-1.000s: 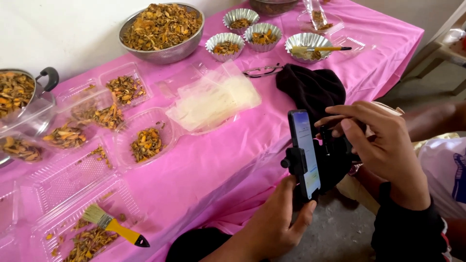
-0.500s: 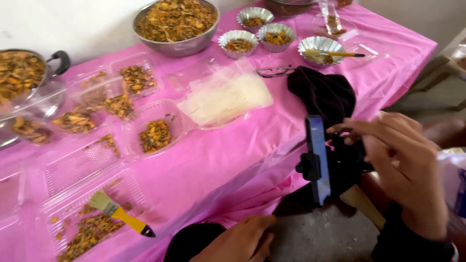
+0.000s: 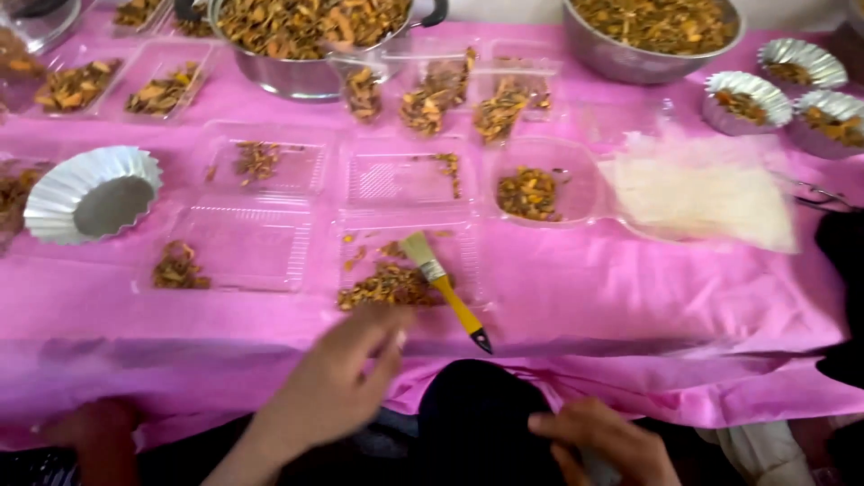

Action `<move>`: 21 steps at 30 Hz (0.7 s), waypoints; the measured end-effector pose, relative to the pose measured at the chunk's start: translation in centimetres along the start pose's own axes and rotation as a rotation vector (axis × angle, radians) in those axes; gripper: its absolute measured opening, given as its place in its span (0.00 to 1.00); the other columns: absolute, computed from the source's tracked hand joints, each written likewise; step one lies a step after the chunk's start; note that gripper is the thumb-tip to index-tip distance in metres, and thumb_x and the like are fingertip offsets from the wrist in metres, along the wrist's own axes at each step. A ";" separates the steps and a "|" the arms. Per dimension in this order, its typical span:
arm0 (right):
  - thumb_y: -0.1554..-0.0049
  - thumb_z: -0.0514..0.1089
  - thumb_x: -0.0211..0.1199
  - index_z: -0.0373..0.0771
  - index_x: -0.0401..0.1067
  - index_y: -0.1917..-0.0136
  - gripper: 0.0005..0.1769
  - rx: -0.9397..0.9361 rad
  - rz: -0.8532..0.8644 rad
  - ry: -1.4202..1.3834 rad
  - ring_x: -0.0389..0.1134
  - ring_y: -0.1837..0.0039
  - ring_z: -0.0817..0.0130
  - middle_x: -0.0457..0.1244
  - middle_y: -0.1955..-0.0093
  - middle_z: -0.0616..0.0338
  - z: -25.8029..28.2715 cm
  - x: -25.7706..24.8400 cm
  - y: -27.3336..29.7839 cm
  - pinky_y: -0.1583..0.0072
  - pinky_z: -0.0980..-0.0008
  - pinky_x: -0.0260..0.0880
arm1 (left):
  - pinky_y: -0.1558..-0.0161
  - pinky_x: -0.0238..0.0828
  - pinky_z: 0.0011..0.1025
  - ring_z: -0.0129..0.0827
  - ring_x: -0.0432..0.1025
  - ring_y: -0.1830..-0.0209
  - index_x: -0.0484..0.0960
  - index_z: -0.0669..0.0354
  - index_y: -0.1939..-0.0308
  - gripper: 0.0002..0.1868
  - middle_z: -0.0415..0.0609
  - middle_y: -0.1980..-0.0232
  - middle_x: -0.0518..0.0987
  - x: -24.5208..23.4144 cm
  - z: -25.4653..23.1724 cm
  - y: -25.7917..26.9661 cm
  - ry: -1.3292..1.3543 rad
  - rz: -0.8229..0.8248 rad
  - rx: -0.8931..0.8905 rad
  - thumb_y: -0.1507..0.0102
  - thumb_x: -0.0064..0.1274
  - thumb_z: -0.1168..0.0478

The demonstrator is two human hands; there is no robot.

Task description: Sorting dried tea leaves into plastic trays using a brush and hands

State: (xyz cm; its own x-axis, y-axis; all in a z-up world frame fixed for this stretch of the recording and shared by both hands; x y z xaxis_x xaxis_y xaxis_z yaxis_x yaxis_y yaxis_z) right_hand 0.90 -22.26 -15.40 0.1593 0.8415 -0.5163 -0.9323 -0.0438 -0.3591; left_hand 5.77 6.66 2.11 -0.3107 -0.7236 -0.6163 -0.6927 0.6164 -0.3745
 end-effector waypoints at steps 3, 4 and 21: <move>0.46 0.40 0.66 0.45 0.73 0.36 0.24 0.019 0.056 0.040 0.75 0.48 0.74 0.72 0.49 0.63 14.3 -5.4 -1.4 0.42 0.75 0.71 | 0.41 0.69 0.38 0.42 0.76 0.45 0.74 0.63 0.42 0.16 0.55 0.46 0.79 -3.3 2.5 -1.1 -0.081 -0.067 -0.198 0.30 0.42 0.60; 0.46 0.43 0.69 0.44 0.63 0.26 0.36 0.032 0.082 0.108 0.71 0.50 0.73 0.67 0.49 0.62 14.6 -4.6 -2.7 0.42 0.74 0.70 | 0.41 0.67 0.37 0.41 0.75 0.43 0.74 0.61 0.42 0.15 0.54 0.44 0.79 -4.3 3.2 -1.4 -0.091 -0.119 -0.217 0.32 0.44 0.65; 0.38 0.32 0.59 0.33 0.73 0.47 0.06 -0.033 -0.843 0.470 0.71 0.47 0.65 0.69 0.50 0.53 15.4 -17.8 -1.1 0.38 0.66 0.72 | 0.48 0.71 0.29 0.34 0.80 0.57 0.77 0.40 0.36 0.32 0.43 0.52 0.87 -3.6 27.1 1.3 -0.349 0.071 -0.334 0.47 0.59 0.58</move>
State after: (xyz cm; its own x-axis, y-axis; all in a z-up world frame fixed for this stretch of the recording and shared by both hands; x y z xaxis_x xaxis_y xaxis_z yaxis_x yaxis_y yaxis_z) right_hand -5.92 -28.85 6.16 0.8925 0.3023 -0.3346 -0.4436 0.4547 -0.7723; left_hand 23.66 18.53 -14.93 -0.1675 -0.5003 -0.8495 -0.8665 0.4857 -0.1152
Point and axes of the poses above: each hand's wrist, its own y-axis away from the middle knuckle, its own x-axis out of the palm, z = x × y, the point moved 3 cm from there along -y, towards the middle knuckle
